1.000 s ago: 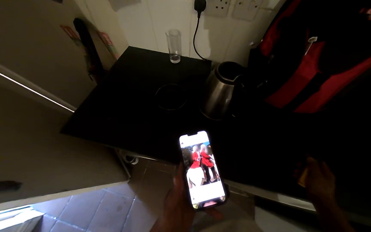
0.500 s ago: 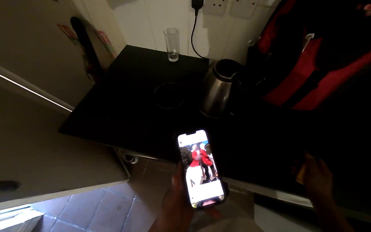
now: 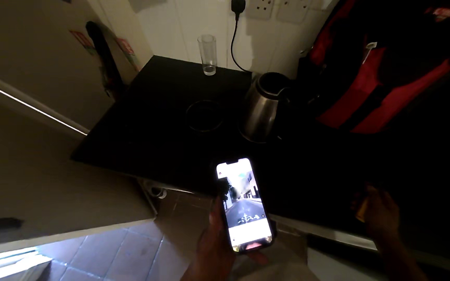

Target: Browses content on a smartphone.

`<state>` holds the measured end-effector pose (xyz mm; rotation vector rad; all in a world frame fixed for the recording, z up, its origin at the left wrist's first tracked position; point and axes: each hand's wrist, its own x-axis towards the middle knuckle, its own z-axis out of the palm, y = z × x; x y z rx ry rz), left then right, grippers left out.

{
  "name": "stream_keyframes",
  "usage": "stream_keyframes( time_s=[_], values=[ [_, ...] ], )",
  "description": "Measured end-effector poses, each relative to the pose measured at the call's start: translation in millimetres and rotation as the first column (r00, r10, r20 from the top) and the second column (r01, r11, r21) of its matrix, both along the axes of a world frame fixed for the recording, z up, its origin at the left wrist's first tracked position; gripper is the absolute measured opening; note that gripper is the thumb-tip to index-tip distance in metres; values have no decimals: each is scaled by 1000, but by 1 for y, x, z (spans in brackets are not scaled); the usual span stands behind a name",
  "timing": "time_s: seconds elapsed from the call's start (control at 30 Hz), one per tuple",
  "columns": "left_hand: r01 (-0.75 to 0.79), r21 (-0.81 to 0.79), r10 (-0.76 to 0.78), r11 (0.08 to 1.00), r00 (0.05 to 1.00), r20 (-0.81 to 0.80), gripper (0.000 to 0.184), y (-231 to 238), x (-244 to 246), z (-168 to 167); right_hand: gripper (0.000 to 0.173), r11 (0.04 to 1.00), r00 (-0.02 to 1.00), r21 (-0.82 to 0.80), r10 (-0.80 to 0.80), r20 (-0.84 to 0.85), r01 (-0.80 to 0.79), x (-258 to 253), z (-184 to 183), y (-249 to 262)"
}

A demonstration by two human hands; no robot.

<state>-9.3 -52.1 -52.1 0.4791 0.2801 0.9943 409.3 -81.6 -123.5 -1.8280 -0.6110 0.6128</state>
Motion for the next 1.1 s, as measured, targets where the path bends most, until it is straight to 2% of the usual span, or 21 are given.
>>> stream_keyframes(
  time_s=[0.13, 0.87, 1.1],
  values=[
    [-34, 0, 34, 999, 999, -27, 76, -1, 1, 0, 41, 1000, 1000, -6, -19, -15, 19, -2, 2, 0],
    [5, 56, -6, 998, 1000, 30, 69, 4, -2, 2, 42, 999, 1000, -31, -14, 11, 15, -4, 4, 0],
    [-12, 53, 13, 999, 1000, -9, 73, 6, -3, 12, 43, 1000, 1000, -27, -16, -5, 16, 1, 0, 1]
  ],
)
